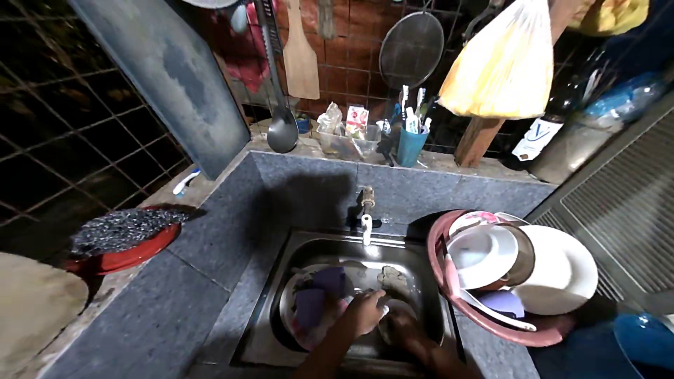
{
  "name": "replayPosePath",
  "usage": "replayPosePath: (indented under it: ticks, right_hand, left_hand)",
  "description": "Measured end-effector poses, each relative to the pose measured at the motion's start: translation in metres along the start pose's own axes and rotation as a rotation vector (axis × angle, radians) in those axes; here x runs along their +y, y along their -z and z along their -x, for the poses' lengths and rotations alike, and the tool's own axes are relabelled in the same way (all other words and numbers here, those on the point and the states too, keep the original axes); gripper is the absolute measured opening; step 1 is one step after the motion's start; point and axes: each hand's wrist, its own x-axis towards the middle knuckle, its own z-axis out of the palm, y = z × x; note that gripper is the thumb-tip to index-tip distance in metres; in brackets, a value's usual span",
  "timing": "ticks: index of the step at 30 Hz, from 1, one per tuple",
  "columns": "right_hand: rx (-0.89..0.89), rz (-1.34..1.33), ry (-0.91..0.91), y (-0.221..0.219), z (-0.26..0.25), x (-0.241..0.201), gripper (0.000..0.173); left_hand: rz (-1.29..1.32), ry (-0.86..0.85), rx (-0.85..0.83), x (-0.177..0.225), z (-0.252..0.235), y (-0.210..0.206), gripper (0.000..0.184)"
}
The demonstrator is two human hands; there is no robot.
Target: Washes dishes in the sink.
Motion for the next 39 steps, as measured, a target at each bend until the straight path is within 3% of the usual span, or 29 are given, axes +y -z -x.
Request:
replayPosePath:
  ticks: [4,7,11,16,22,26,30,35,39]
  right_hand:
    - [0.029,-0.005,-0.164,-0.013,-0.019,0.013,0.045]
    - [0.110,-0.100,-0.169,-0.010,-0.017,0.004,0.045]
    - [0.000,-0.116,-0.232,0.015,-0.015,-0.023,0.042]
    - [-0.046,0.060,-0.164,-0.018,-0.030,-0.001,0.056]
    - [-0.047,0.011,-0.339,0.027,-0.009,-0.015,0.044]
    - [-0.050,0.018,-0.303,0.041,0.006,-0.009,0.040]
    - [0.011,-0.221,-0.414,0.034,-0.002,0.015,0.074]
    - [-0.236,-0.089,-0.106,0.014,0.010,0.016,0.054]
    - [-0.267,0.024,-0.096,0.019,0.014,0.004,0.042]
  left_hand:
    - [-0.040,-0.036,-0.099,-0.009,-0.001,-0.013,0.051]
    - [-0.033,-0.058,-0.132,0.002,0.000,-0.015,0.052]
    - [0.006,-0.030,-0.140,0.006,0.006,-0.011,0.052]
    - [-0.046,-0.010,-0.103,-0.021,0.019,-0.010,0.050]
    - [0.027,-0.001,-0.147,-0.054,0.030,-0.020,0.049]
    - [0.072,0.023,-0.157,-0.068,0.025,-0.032,0.052]
    - [0.109,0.021,-0.172,-0.062,0.025,-0.031,0.053]
    - [0.075,0.016,-0.182,-0.061,0.027,-0.028,0.052]
    - [0.078,-0.002,-0.163,-0.074,0.028,-0.030,0.054]
